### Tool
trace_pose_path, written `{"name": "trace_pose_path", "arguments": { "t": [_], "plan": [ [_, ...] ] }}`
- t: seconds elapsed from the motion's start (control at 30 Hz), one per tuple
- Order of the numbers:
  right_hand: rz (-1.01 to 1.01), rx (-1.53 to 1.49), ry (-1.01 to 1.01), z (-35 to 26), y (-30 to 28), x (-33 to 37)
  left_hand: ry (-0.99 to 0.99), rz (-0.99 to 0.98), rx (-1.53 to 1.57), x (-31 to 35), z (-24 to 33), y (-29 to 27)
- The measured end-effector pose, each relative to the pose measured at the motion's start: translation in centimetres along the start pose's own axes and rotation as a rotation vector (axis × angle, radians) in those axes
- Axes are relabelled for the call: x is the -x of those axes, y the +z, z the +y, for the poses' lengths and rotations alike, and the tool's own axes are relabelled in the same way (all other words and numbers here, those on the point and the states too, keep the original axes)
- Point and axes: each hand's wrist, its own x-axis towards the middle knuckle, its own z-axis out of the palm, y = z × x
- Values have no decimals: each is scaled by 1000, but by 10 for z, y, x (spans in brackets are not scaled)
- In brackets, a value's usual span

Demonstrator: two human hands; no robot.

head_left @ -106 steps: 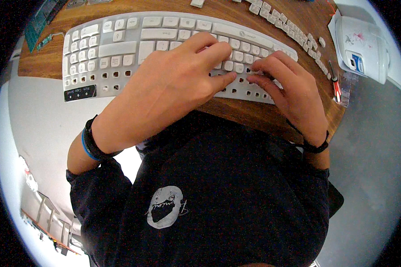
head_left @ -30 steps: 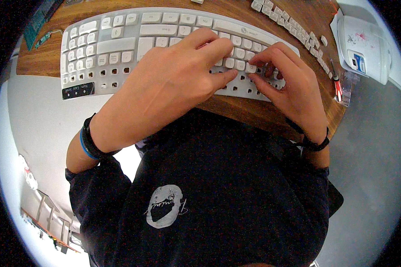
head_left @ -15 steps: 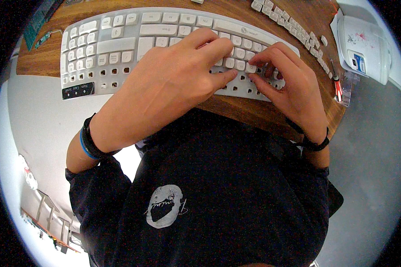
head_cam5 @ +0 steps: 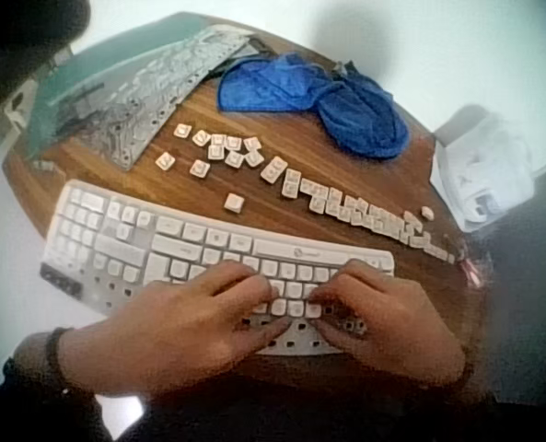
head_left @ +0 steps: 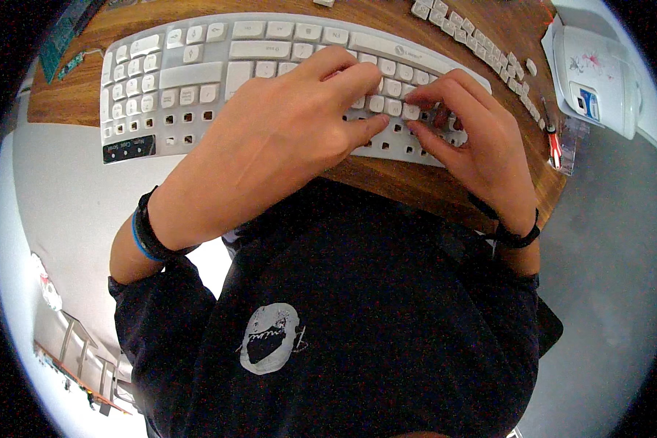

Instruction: The person assembles a white keyboard by placing keycaps onto the keyboard base one by one. They pick up keycaps from the table, wipe them with a blue cloth, and press them into place on the keyboard.

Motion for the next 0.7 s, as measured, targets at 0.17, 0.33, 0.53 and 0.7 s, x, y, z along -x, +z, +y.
{"name": "trace_pose_path", "arguments": {
  "t": [0.17, 0.33, 0.53, 0.7],
  "plan": [
    [-18, -23, -54, 7, -3, -2, -11, -4, 23, 0, 1, -1],
    [-87, -27, -88, 12, -10, -8, -16, -22, 25, -1, 3, -2],
    [-136, -174, -128, 17, -11, -10, -40, -61, 28, -7, 7, -10],
    [-83, -171, -218, 22, -8, -10, -49, -87, 5, -13, 9, -12]
  ]
}}
